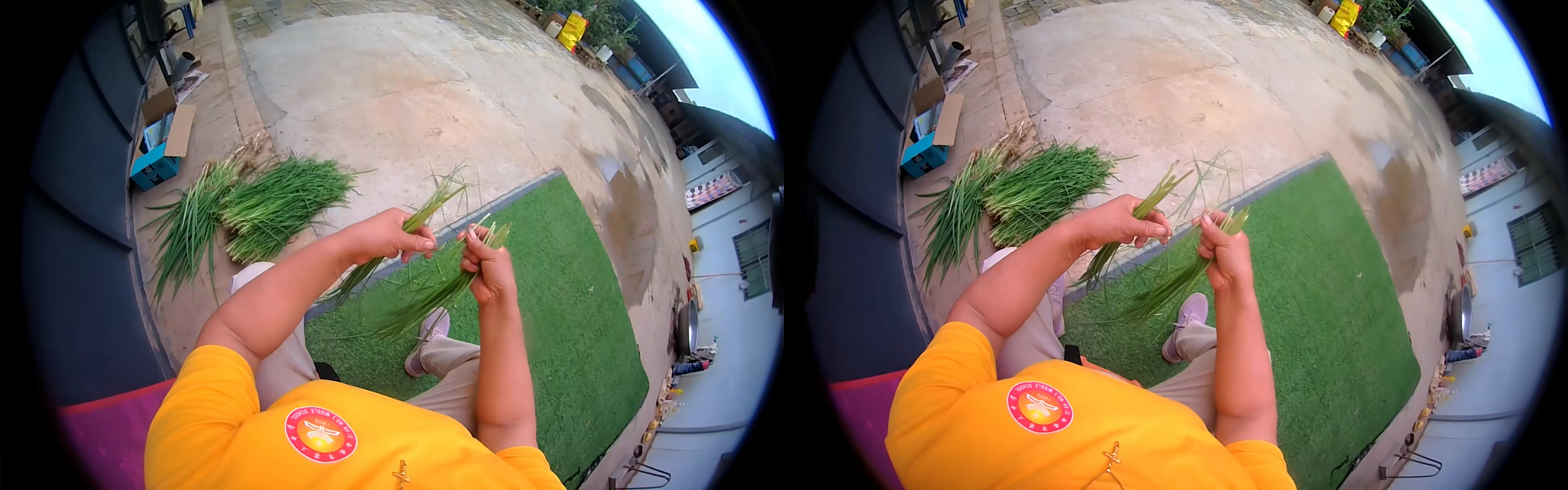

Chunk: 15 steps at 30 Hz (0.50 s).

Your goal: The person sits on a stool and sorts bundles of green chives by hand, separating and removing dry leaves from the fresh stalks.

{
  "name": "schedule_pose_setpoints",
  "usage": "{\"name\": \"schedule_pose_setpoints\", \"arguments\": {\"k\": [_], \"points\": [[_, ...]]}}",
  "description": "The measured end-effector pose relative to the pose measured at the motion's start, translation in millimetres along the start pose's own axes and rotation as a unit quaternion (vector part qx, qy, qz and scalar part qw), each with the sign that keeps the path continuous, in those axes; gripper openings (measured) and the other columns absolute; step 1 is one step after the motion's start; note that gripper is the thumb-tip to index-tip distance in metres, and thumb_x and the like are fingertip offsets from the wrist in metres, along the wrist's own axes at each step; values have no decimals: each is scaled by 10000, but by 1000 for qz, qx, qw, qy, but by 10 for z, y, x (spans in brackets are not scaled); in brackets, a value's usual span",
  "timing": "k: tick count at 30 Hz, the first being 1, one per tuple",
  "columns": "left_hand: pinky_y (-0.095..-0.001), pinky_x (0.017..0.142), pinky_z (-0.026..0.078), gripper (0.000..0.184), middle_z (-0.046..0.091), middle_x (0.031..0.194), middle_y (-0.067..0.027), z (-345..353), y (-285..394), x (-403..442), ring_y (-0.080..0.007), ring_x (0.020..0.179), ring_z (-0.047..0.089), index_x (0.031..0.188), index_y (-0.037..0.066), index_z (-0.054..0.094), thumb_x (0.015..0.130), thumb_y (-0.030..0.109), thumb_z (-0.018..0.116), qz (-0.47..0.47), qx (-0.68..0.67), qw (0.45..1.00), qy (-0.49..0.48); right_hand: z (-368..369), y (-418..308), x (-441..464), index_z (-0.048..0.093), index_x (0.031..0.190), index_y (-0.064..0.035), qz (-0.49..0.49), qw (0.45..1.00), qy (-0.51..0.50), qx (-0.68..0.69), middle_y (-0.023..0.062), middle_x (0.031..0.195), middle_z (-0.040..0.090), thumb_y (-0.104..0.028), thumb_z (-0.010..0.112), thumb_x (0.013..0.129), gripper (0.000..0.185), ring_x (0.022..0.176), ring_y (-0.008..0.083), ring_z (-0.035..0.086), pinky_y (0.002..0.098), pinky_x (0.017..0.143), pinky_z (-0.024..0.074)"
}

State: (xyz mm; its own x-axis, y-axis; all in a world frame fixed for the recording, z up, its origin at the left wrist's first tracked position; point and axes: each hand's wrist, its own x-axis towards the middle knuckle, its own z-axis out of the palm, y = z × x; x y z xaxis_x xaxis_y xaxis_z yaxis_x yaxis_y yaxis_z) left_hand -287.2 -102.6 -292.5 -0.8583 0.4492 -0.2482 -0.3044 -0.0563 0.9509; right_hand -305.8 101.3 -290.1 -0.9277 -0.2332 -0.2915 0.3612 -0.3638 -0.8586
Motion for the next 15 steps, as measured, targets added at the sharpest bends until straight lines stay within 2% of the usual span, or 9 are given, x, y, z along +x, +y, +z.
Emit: {"name": "schedule_pose_setpoints", "arguments": {"k": [5,12,15], "points": [[-182,466,327,219,595,744,-20,90,-162,57,-52,531,434,905,39,606,748,180,663,-19,7,998,-65,8,1,-4,511,878,-14,0,999,7,31,34,762,556,-58,591,795,124,467,28,311,171,411,260],[-157,441,299,212,598,741,-35,187,-101,35,-27,485,386,952,39,590,792,174,616,-37,-86,995,-13,-10,-55,-1,516,863,-11,-13,1000,15,20,41,746,567,-61,602,788,124,465,30,312,172,410,259],[-157,423,279,214,583,695,-23,212,-133,38,-21,468,376,972,29,590,806,164,594,-38,-46,996,-61,-12,-81,-3,505,869,-25,6,1000,-8,1,47,735,572,-63,596,798,122,465,28,319,169,411,268]]}}
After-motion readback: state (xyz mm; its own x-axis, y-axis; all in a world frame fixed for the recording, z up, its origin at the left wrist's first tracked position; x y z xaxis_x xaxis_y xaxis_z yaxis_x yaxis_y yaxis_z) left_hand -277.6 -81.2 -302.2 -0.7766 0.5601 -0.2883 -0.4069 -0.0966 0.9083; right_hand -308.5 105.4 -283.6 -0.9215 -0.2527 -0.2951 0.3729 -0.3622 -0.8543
